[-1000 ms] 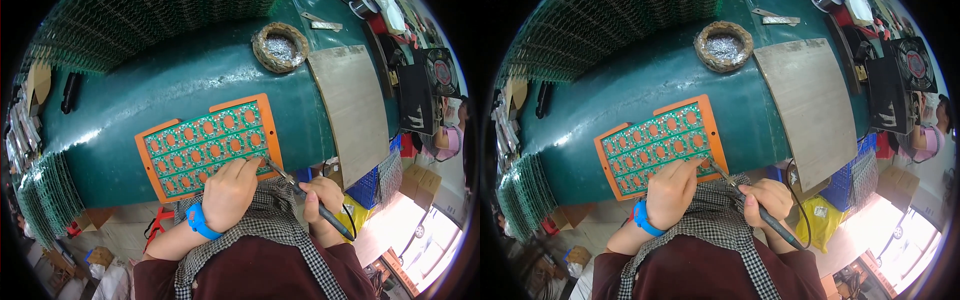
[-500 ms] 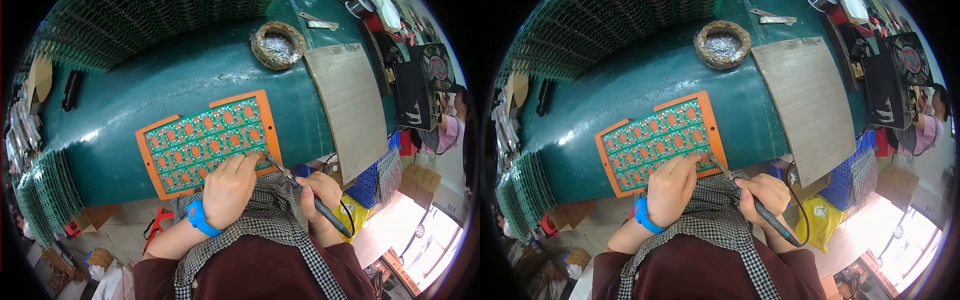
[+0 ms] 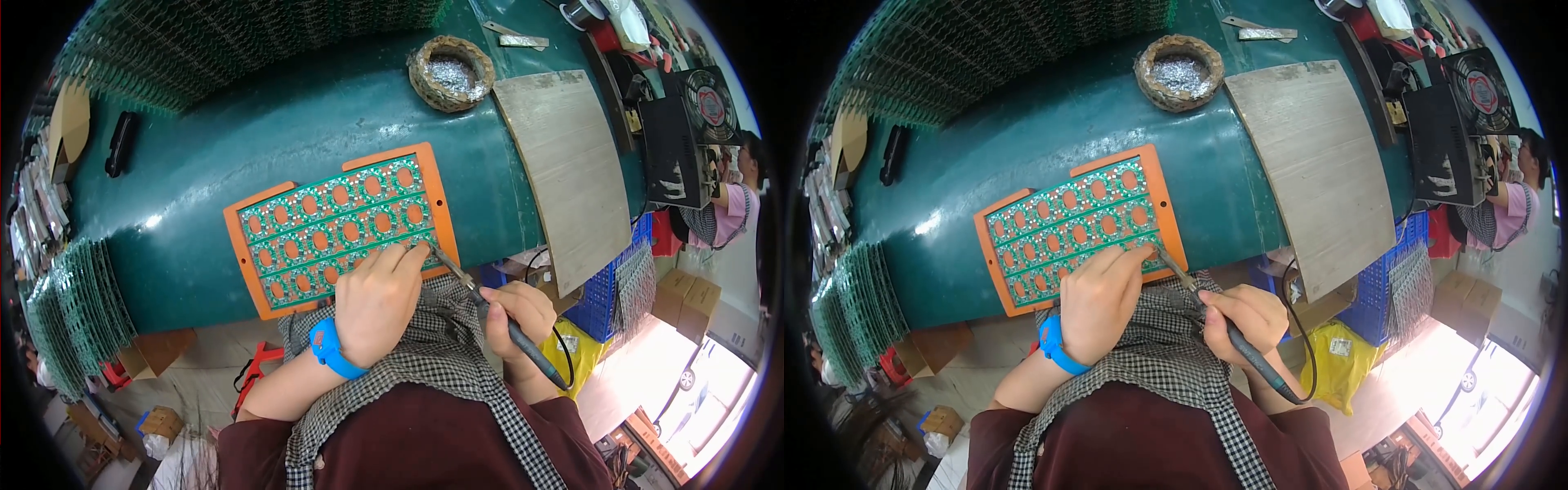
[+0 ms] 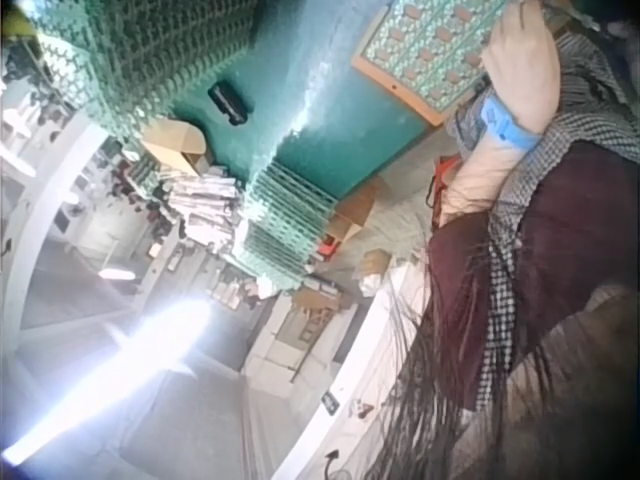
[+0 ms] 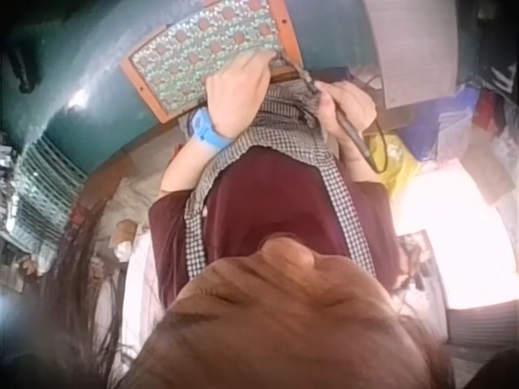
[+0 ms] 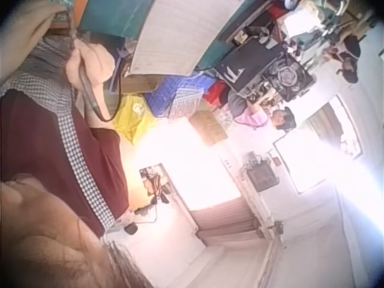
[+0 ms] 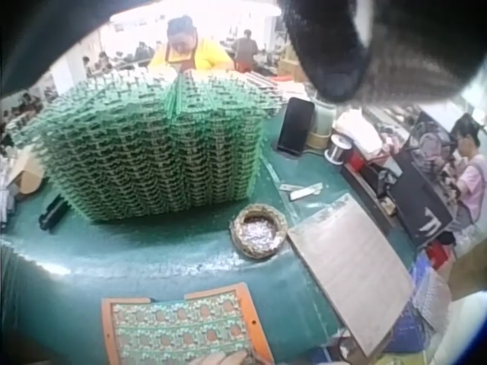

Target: The person solders electronic components onto green circuit boards using a soldering iron and flux at a factory workbench.

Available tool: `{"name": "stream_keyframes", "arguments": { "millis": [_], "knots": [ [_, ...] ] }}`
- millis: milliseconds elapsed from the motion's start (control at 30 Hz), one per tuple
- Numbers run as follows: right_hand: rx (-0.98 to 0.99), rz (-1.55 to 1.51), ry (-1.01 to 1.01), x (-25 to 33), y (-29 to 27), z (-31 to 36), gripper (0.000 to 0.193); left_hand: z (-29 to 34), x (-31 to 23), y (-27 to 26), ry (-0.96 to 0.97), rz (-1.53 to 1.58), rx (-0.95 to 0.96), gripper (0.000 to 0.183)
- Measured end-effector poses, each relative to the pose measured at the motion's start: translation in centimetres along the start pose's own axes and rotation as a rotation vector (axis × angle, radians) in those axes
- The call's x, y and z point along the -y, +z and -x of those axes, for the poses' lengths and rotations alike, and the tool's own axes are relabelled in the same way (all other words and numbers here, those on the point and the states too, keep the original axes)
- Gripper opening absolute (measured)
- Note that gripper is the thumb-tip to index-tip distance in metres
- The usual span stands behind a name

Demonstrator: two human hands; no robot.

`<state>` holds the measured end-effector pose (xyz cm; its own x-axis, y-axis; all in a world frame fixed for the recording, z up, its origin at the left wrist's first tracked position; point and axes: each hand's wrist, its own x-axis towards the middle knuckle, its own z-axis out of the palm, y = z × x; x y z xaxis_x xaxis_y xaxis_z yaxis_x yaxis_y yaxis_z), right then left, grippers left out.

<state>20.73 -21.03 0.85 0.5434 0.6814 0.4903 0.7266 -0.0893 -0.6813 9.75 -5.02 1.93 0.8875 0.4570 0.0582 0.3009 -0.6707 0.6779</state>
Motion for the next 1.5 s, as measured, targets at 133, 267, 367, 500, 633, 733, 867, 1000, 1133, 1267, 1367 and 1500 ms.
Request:
{"name": "stream_keyframes", "arguments": {
  "millis": [133, 267, 367, 500, 633, 733, 867, 1000, 1133, 1267, 1367, 1500],
  "knots": [
    [-0.170, -0.049, 0.006, -0.2, -0.2, 1.2, 0.012, 1.2, 1.0, 0.1, -0.027, 0.049, -0.091, 0.016],
    [-0.068, -0.117, -0.006, -0.1, 0.2, 0.5, 0.010, 2.0, 1.2, -0.2, -0.071, 0.039, -0.109, 0.016],
    [-0.023, -0.137, 0.010, 0.1, 0.7, 0.2, 0.009, 1.9, 1.1, 0.0, -0.080, 0.029, -0.098, 0.014],
    [-0.008, -0.134, 0.007, 0.1, 1.0, 0.0, 0.009, 1.9, 1.2, 0.2, -0.054, 0.043, -0.110, 0.014],
    [0.012, -0.124, 0.008, 0.1, 0.9, 0.0, 0.009, 1.7, 1.1, 0.2, -0.064, 0.079, -0.095, 0.013],
    [0.010, -0.102, 0.011, 0.4, 0.9, 0.2, 0.009, 1.8, 1.1, 0.1, -0.064, 0.055, -0.038, 0.013],
    [-0.039, -0.049, 0.012, 0.6, 0.9, 0.5, 0.011, 2.0, 1.1, -0.1, -0.078, 0.030, -0.046, 0.013],
    [-0.146, -0.024, 0.011, 0.4, 0.3, 0.7, 0.011, 2.3, 1.4, -0.4, -0.096, 0.076, -0.138, 0.014],
    [-0.129, 0.040, -0.055, 0.2, 1.1, 0.3, 0.010, 2.1, 1.4, -0.6, -0.083, 0.044, -0.170, 0.015],
    [-0.076, 0.076, -0.094, 0.4, 1.2, 0.8, 0.009, 1.6, 1.4, -1.3, -0.018, -0.034, -0.219, 0.014],
    [-0.091, 0.077, -0.102, 0.4, 0.8, 0.4, 0.009, 1.2, 1.7, -1.3, 0.002, -0.064, -0.264, 0.014],
    [-0.183, 0.003, -0.015, 0.4, 0.3, -0.2, 0.008, 0.6, 2.0, -1.0, -0.002, -0.031, -0.271, 0.016]
  ]
}}
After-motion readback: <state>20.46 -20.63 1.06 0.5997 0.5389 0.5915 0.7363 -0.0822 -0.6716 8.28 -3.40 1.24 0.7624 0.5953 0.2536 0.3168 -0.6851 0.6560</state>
